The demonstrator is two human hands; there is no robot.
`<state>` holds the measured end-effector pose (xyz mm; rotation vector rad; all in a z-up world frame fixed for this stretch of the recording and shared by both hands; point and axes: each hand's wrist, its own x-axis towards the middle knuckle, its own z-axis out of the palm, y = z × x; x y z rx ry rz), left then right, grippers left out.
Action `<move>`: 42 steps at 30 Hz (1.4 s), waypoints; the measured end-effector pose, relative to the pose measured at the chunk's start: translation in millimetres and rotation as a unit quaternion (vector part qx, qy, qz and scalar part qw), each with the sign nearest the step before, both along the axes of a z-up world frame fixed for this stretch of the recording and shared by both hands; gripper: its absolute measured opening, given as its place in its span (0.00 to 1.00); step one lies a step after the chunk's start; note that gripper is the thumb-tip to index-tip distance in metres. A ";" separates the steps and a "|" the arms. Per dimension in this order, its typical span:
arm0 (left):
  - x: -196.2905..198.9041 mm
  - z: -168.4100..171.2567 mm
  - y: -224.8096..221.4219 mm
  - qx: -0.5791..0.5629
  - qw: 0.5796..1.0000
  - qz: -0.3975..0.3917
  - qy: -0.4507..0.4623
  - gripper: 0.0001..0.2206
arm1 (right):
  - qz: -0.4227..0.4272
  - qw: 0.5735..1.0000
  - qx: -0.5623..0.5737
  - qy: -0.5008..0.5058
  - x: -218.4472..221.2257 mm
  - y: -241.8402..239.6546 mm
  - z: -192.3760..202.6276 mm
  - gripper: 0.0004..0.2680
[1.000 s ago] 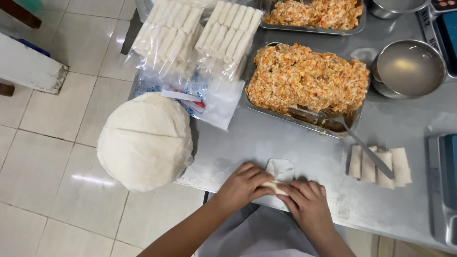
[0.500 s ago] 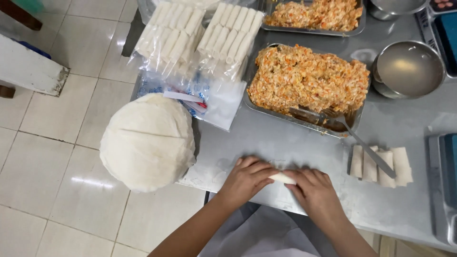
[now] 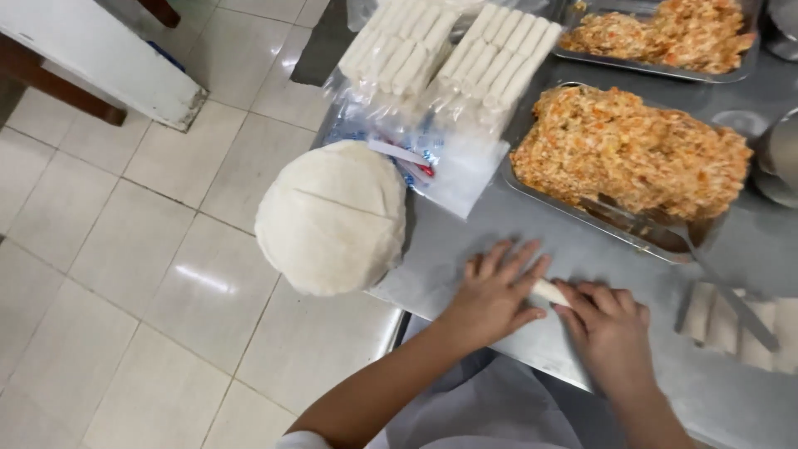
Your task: A person is manually assembling lumpia by peeling wrappers, adding filling with a fork, and rolling them into tight cylinders on a metal table.
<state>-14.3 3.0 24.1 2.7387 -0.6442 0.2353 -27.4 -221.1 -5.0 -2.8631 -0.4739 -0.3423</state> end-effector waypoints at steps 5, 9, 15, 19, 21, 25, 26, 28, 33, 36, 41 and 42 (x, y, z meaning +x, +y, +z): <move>22.5 37.8 119.1 -0.079 0.993 0.049 -0.078 0.25 | -0.005 0.999 0.031 0.035 -65.8 -5.8 6.6 0.15; -9.5 50.3 210.3 -0.086 0.967 0.240 0.025 0.22 | -0.044 0.982 0.183 -0.009 -113.8 -72.3 7.0 0.16; -0.2 48.7 220.4 -0.061 0.978 0.186 -0.068 0.03 | -0.376 0.922 0.087 0.033 -61.8 -152.9 95.0 0.14; -4.0 96.3 175.5 -0.087 0.967 0.224 0.089 0.08 | -0.278 0.959 0.045 0.038 -44.8 -183.2 40.5 0.12; -7.3 150.0 129.9 -0.187 0.946 0.100 0.244 0.06 | -0.160 0.975 0.106 -0.116 -48.8 -199.4 27.3 0.06; 32.9 169.2 85.7 -0.304 0.878 0.097 0.356 0.07 | -0.184 0.972 0.133 -0.066 -62.1 -182.4 60.9 0.08; 42.8 158.3 82.1 -0.358 0.843 0.092 0.391 0.07 | -0.197 0.974 0.099 -0.052 -64.4 -181.0 58.0 0.12; 60.5 128.0 78.4 -0.409 0.804 0.080 0.424 0.08 | -0.216 0.973 0.065 -0.041 -61.1 -170.0 69.8 0.16; 54.0 19.2 95.4 -0.098 0.993 0.059 -0.004 0.13 | -0.121 0.990 0.045 -0.049 -34.0 -138.4 109.1 0.07; 2.5 6.5 51.7 -0.205 0.978 -0.043 -0.017 0.18 | -0.108 0.989 0.070 -0.078 -33.2 -129.4 85.6 0.05; 5.9 4.2 0.2 -0.114 0.989 -0.086 -0.045 0.06 | -0.089 0.991 -0.018 -0.098 2.7 -93.1 84.4 0.08; 13.3 10.7 -8.5 -0.126 0.984 -0.108 -0.068 0.04 | -0.131 0.980 -0.112 -0.098 10.1 -92.4 81.5 0.10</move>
